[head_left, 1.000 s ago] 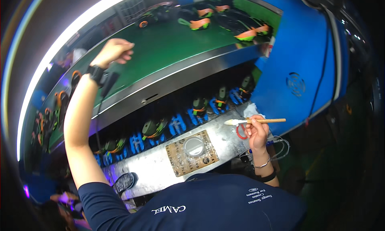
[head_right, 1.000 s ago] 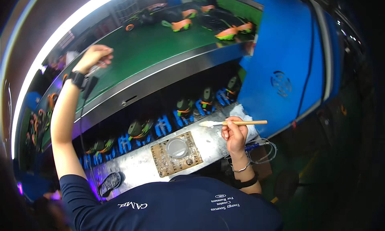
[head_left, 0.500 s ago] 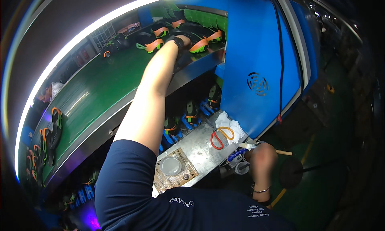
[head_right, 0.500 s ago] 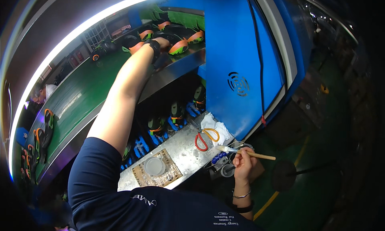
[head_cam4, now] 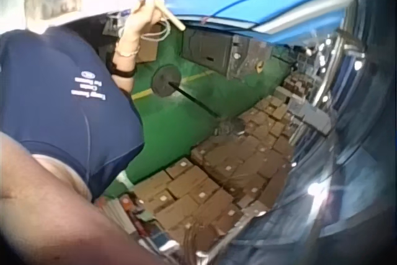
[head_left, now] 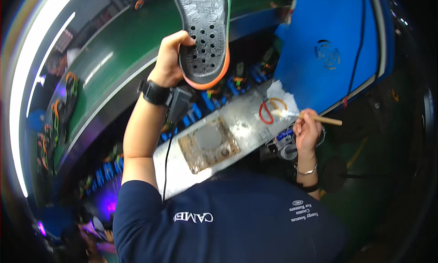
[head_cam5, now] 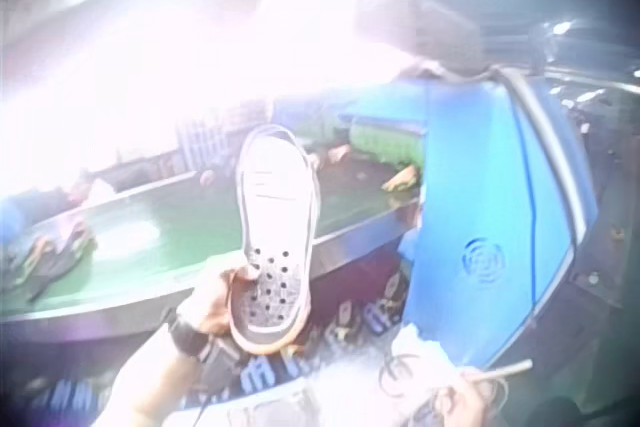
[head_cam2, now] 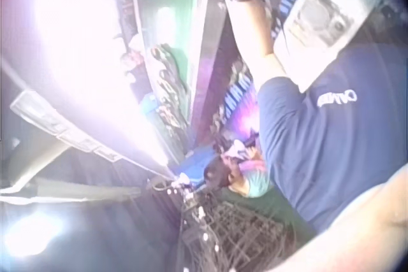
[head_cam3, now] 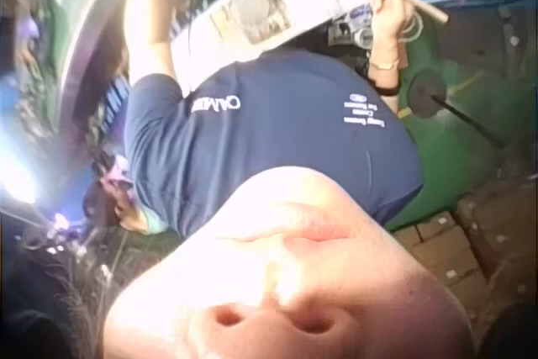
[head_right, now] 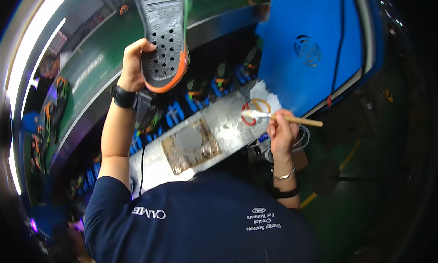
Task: The recorder applies a substance to the edges of shoe soles using a brush and places the shoes on a conveyor belt.
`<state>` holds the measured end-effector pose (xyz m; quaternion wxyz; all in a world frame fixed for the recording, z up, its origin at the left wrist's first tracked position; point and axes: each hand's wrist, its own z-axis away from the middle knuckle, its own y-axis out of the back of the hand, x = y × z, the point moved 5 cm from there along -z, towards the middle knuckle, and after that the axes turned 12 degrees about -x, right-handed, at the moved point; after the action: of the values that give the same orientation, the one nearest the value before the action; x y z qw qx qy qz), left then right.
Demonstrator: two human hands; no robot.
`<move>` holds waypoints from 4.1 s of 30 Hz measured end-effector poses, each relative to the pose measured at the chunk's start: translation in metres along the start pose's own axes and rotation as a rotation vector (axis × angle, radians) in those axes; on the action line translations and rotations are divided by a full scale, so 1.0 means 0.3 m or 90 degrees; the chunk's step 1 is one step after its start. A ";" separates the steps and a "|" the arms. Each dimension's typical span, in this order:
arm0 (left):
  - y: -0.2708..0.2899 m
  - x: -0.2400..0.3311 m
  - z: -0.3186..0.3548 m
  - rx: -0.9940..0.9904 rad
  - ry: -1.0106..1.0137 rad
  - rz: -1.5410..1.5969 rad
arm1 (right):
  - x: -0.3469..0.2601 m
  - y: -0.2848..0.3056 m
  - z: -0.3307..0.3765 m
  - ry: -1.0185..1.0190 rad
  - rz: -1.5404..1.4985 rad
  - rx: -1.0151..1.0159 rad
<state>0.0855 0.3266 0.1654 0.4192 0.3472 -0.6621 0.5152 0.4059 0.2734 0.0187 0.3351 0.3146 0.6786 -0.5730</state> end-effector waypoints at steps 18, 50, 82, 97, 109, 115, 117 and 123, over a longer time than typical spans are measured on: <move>0.097 -0.004 0.582 0.206 -0.329 -0.106 | 0.085 -0.299 0.040 -0.025 0.021 -0.208; 0.114 0.076 0.083 -0.105 0.037 0.163 | 0.070 -0.202 -0.014 -0.001 0.029 -0.128; -0.199 -0.056 -0.635 0.006 -0.077 -0.997 | 0.126 -0.167 -0.107 0.000 0.024 -0.104; 0.590 0.692 0.008 0.335 0.011 -1.300 | 0.133 -0.162 -0.080 -0.022 0.027 -0.088; 1.115 0.797 0.728 0.504 0.767 -1.117 | 0.177 -0.290 0.018 -0.029 0.007 -0.119; 0.943 0.691 0.645 0.254 0.521 -0.721 | 0.196 -0.313 0.067 -0.036 0.034 -0.072; 0.922 0.663 0.630 0.262 0.497 -0.770 | 0.200 -0.332 0.070 -0.040 0.027 -0.083; 0.921 0.648 0.547 0.325 0.448 -0.779 | 0.193 -0.361 0.068 -0.018 0.030 -0.098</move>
<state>-0.2724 0.2245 0.2155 0.7242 0.5544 -0.0378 0.4085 0.2866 0.2401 0.0306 0.3815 0.2953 0.7082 -0.5154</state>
